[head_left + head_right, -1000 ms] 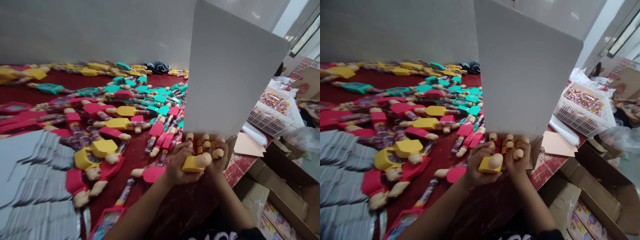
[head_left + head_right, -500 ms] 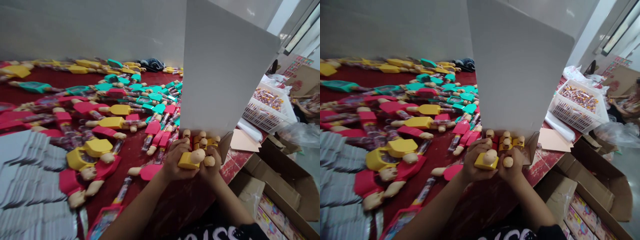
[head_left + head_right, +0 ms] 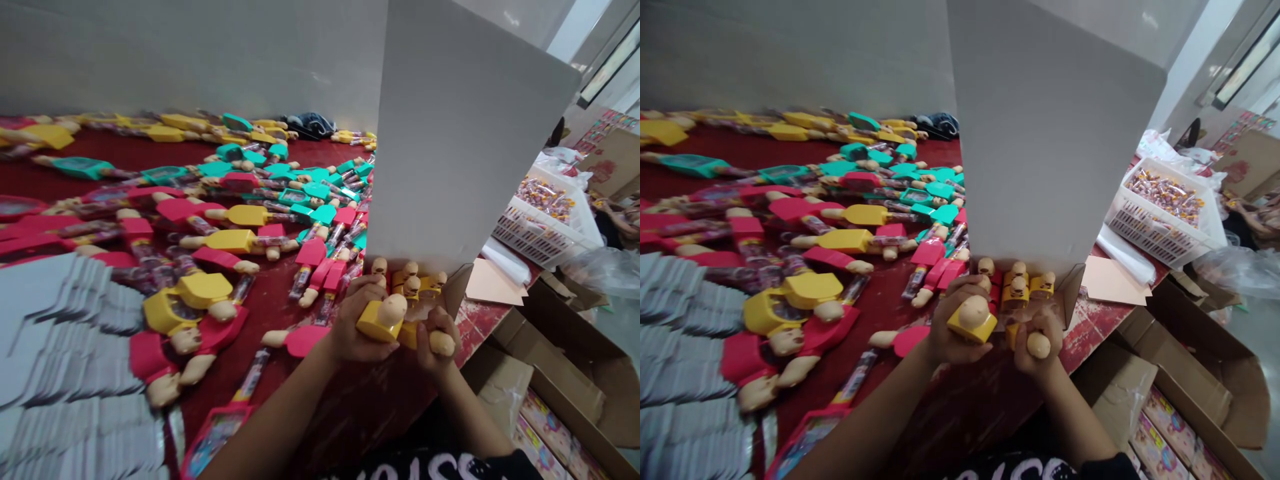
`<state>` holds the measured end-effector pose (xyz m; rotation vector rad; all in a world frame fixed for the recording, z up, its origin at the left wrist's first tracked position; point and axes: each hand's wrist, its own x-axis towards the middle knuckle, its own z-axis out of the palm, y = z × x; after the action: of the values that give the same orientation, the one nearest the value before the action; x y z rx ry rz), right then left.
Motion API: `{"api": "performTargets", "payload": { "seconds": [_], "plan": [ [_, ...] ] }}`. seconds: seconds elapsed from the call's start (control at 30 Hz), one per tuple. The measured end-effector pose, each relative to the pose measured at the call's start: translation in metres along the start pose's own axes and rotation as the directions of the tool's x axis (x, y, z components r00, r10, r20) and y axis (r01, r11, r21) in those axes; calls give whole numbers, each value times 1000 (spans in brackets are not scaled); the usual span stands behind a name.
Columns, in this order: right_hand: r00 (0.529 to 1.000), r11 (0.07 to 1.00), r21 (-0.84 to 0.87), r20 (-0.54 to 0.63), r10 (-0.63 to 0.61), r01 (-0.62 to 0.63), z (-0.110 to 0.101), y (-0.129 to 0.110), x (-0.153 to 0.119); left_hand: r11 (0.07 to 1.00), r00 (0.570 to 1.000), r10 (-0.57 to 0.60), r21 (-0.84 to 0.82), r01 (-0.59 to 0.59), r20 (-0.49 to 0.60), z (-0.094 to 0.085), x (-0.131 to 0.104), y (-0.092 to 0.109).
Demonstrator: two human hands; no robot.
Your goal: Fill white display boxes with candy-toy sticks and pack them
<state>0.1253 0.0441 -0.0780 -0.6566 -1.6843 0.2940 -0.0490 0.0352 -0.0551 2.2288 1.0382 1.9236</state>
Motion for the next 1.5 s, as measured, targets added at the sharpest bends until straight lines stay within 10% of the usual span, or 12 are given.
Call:
{"api": "performTargets", "payload": {
  "seconds": [0.23, 0.5, 0.77, 0.97, 1.13, 1.5],
  "plan": [
    [988, 988, 28, -2, -155, 155, 3, -8, -7, 999, 999, -37, -10, 37, 8, -1, -2, 0],
    [995, 996, -8, -35, 89, -89, -1, 2, 4, 1000, 1000, -21, 14, 21, -8, 1, -5, -4],
    [996, 993, 118, -93, 7, 4, -4, 0, -5, 999, 1000, -8, -35, 7, -30, 4, -4, -4],
    [965, 965, -45, -43, 258, -260, -2, 5, -1, 1000, 999, 0, 0, 0, -39, 4, -5, -5],
    [921, 933, 166, -175, 348, -321, -2, 9, -11, 1000, 999, -21, -4, 21, -46, 4, -6, -4],
    [976, 984, 101, -149, 159, -145, 2, 2, 5, 1000, 999, -17, 22, 18, -38, 4, -8, -5]
  ]
}}
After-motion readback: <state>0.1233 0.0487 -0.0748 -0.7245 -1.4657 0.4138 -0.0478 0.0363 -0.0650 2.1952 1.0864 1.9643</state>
